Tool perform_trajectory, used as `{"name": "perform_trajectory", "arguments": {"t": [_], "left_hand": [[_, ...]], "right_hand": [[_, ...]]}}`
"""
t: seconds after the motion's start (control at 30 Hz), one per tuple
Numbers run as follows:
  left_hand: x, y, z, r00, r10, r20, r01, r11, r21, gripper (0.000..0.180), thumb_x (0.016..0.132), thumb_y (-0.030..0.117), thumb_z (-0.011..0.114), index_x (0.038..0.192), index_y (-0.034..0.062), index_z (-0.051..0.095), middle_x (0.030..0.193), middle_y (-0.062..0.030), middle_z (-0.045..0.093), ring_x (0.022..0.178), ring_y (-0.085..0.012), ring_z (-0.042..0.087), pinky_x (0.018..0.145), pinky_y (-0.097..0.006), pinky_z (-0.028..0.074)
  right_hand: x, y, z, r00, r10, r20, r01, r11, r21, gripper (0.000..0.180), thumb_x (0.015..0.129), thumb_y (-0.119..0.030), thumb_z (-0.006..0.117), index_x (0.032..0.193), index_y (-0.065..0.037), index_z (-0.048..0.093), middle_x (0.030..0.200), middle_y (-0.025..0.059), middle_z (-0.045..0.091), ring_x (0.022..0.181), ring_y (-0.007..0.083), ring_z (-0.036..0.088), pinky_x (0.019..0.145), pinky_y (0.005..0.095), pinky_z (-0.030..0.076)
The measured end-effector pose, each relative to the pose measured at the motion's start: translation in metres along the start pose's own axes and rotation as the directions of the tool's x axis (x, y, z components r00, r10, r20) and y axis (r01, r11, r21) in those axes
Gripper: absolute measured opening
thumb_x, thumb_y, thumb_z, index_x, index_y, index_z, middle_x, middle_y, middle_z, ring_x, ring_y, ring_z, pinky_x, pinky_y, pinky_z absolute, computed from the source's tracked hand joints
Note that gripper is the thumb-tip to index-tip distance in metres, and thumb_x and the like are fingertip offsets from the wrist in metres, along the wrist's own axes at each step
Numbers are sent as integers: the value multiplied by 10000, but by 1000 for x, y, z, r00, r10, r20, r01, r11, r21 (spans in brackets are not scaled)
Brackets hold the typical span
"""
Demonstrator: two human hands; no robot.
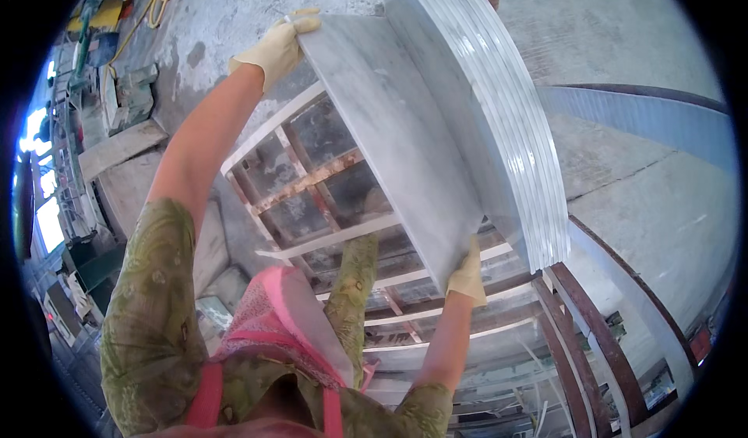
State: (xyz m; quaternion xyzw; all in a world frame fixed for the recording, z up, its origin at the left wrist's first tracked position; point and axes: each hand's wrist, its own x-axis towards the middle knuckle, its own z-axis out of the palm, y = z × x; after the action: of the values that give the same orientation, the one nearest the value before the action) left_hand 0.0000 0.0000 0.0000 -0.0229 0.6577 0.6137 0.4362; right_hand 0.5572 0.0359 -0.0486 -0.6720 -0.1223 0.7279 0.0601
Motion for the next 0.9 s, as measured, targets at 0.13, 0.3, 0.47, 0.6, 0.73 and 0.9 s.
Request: {"name": "perform_trajectory", "arguments": {"t": [0.13, 0.3, 0.47, 0.6, 0.73, 0.9], "left_hand": [[-18, 20, 33, 1000, -22, -4, 22, 999, 35, 486, 957, 142, 604, 1402, 14, 459, 1351, -163, 561, 1198, -263, 582, 1084, -381, 456], [-26, 53, 18, 893, -2, 450, -410, 406, 817, 610, 1024, 430, 429, 1501, 56, 358, 1458, -165, 488, 1409, -280, 378, 1215, -394, 265], [-56, 73, 89, 866, -88, 492, 13, 988, 155, 619, 1045, 518, 295, 1554, 167, 323, 1582, -87, 375, 1479, -300, 297, 1220, -389, 248], [-114, 65, 86, 839, 48, 542, -438, 650, 621, 628, 1039, 527, 274, 1485, 115, 432, 1510, -98, 476, 1401, -280, 433, 1191, -382, 296], [-179, -35, -15, 923, -187, 337, -206, 499, 842, 534, 1049, 382, 299, 1439, 63, 474, 1454, -169, 516, 1360, -281, 480, 1147, -346, 364], [-336, -131, -184, 961, -275, 29, 61, 314, 947, 479, 1002, 369, 388, 1272, 38, 604, 1244, -265, 625, 1198, -402, 580, 1022, -460, 438]], "right_hand": [[-3, -26, 4, 1000, -17, 18, 18, 994, -109, 726, 974, -553, 495, 1479, -33, 442, 1446, 92, 536, 1331, 210, 488, 1150, 303, 318], [39, -24, -69, 993, 65, 97, -57, 995, -80, 693, 977, -552, 500, 1403, -5, 505, 1412, 115, 563, 1253, 230, 564, 1050, 345, 462], [-4, -54, -60, 995, -17, -103, 32, 989, 147, 631, 995, -561, 478, 1259, 2, 586, 1147, 118, 669, 952, 220, 684, 876, 337, 586], [-37, -21, -73, 992, -89, -88, 90, 996, 16, 558, 1011, -527, 489, 1194, -15, 614, 799, 114, 674, 667, 175, 646, 638, 268, 555], [-68, 34, -72, 991, -4, -135, -25, 978, -209, 495, 1021, -472, 495, 1173, -17, 617, 648, 130, 643, 508, 159, 569, 475, 236, 463], [-135, 101, -41, 970, 77, -232, -165, 907, -388, 395, 1020, -355, 477, 1183, -24, 619, 661, 150, 652, 504, 174, 574, 465, 283, 474]]}}
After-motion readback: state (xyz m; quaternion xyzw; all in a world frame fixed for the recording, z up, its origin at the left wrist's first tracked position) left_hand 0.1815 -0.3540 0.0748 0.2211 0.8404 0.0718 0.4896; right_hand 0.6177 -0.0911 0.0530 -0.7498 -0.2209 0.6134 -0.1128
